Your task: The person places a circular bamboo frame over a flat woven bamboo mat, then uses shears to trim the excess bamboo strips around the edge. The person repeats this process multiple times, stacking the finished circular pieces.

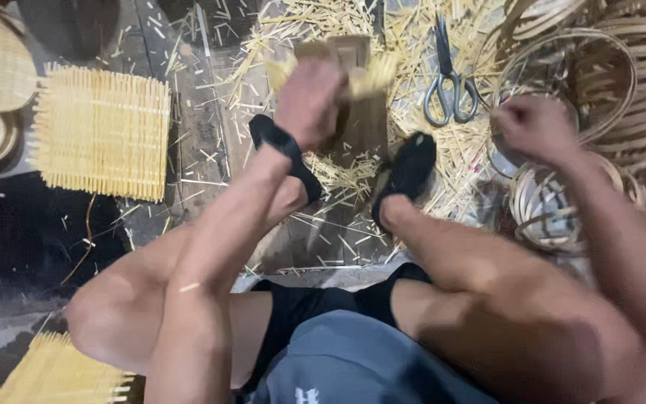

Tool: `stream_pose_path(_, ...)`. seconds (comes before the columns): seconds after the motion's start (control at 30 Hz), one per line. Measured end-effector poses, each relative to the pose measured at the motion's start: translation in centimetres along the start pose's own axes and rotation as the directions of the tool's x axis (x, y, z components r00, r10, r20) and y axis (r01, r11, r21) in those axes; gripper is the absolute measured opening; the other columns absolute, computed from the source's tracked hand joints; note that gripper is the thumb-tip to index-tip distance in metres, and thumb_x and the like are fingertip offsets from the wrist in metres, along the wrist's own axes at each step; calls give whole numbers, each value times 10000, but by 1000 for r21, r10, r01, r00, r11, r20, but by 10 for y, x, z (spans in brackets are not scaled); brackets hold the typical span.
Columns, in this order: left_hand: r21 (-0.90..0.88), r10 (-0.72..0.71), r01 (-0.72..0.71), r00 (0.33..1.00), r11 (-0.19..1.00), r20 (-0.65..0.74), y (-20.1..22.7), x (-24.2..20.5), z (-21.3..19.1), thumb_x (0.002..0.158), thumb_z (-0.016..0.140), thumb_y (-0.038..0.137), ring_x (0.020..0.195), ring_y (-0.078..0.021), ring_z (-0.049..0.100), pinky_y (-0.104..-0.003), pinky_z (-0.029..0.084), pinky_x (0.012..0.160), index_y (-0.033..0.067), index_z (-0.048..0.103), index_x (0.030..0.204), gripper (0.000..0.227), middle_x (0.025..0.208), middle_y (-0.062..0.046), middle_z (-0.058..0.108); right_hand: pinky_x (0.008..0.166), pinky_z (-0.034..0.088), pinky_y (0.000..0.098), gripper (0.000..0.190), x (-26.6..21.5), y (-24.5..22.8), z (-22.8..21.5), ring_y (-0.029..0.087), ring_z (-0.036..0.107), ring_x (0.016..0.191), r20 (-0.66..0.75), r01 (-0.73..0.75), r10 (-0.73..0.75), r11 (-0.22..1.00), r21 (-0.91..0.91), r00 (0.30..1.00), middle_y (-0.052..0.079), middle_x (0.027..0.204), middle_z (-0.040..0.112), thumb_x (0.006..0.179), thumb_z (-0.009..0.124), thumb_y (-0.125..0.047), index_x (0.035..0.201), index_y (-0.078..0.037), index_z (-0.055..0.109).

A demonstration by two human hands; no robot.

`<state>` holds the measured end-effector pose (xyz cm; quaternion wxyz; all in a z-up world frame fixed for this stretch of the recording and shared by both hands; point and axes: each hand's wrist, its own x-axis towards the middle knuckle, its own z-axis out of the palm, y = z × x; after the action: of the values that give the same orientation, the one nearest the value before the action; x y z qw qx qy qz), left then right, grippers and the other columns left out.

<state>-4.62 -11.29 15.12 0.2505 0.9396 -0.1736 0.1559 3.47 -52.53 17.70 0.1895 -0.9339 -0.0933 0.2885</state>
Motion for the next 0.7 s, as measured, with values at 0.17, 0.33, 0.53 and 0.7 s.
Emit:
stream_pose_path(0.17,237,-19,-41,970,971,244,35,-78,31,827,638,76,1080,-360,577,-501,516,927,37,568,1078,263,1100,-161,586,838,570,379,304,61,-46,101,234,712,928,-174,342,-301,886,312,938,142,1029,727,972,731,-300,1126,-38,740)
stream_pose_path(0.33,231,-203,172,972,958,117,30,-115,32,763,619,-35,1167,-377,568,-454,503,946,59,642,1164,412,1230,-178,591,1107,389,518,1036,90,-131,132,430,502,1278,-262,675,-645,737,35,718,271,1364,536,718,891,-548,1451,40,456)
stream_pose_path(0.53,-132,-820,827,496,547,-286,-11,-108,29,845,605,-51,969,-297,621,-385,529,860,53,685,1080,269,1081,-142,587,1025,367,573,1274,95,-222,209,468,468,1213,-299,451,-472,881,-141,829,320,1362,427,657,885,-614,1495,107,250)
stream_pose_path(0.7,-283,-795,782,399,555,-457,-44,-111,24,872,612,-38,954,-208,656,-320,574,806,55,681,1035,200,1076,-85,620,948,415,539,1231,118,-226,185,392,485,1128,-182,486,-511,858,-164,840,295,1297,435,730,826,-562,1551,99,192)
